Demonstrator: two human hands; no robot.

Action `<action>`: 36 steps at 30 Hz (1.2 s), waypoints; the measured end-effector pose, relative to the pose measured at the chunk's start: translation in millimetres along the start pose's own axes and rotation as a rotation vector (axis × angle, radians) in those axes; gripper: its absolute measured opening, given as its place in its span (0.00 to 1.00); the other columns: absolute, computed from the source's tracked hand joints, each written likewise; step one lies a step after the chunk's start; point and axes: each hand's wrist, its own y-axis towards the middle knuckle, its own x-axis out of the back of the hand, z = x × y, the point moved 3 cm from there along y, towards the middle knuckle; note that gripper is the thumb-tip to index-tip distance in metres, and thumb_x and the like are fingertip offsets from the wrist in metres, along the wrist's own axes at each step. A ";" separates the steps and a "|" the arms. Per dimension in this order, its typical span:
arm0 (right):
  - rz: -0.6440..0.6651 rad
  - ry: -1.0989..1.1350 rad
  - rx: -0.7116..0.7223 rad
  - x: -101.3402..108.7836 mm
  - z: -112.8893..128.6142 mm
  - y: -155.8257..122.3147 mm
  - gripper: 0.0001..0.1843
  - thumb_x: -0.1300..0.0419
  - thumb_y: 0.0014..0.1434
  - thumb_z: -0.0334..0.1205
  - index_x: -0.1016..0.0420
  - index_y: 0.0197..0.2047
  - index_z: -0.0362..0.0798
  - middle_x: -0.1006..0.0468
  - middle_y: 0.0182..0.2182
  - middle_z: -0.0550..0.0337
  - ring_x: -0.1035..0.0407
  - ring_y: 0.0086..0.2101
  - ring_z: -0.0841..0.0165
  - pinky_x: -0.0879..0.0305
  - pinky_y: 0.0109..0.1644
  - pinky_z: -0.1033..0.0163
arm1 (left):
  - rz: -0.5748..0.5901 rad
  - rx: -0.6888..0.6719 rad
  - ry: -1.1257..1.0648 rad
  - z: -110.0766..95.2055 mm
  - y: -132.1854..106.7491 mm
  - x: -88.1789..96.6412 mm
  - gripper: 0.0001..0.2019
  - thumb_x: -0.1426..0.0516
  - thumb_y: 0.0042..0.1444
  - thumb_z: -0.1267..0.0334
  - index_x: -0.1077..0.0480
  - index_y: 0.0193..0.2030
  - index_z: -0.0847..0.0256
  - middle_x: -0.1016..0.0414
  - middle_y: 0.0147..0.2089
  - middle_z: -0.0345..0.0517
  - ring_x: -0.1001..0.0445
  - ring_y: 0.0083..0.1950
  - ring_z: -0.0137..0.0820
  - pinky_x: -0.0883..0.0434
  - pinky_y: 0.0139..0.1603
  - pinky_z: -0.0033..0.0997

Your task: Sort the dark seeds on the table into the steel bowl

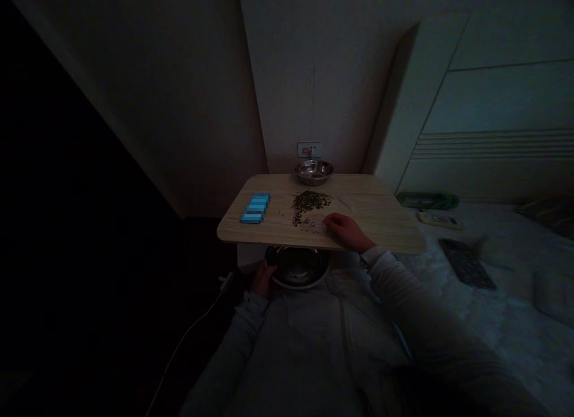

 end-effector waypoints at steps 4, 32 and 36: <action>0.021 0.000 -0.004 -0.2 1.5 -1.0 0.09 0.43 0.54 0.41 0.23 0.33 0.47 0.19 0.31 0.56 0.29 0.34 0.64 0.34 0.43 0.59 | -0.049 -0.011 0.012 8.2 6.2 4.9 0.06 0.38 0.35 0.66 0.26 0.25 0.56 0.19 0.34 0.46 0.24 0.51 0.46 0.30 0.55 0.42; 0.004 0.037 0.005 -9.4 3.9 0.1 0.10 0.43 0.53 0.43 0.23 0.34 0.47 0.21 0.30 0.59 0.31 0.34 0.65 0.35 0.43 0.59 | -0.057 0.009 0.027 1.5 2.0 1.9 0.04 0.38 0.34 0.65 0.29 0.21 0.54 0.19 0.34 0.47 0.25 0.55 0.50 0.30 0.58 0.46; 0.048 0.007 0.012 -10.7 5.7 -0.4 0.10 0.43 0.53 0.40 0.22 0.36 0.47 0.20 0.32 0.58 0.30 0.35 0.64 0.34 0.45 0.59 | 0.010 -0.002 0.035 -4.1 -0.3 3.1 0.06 0.38 0.34 0.69 0.27 0.21 0.55 0.20 0.31 0.45 0.24 0.52 0.49 0.29 0.57 0.45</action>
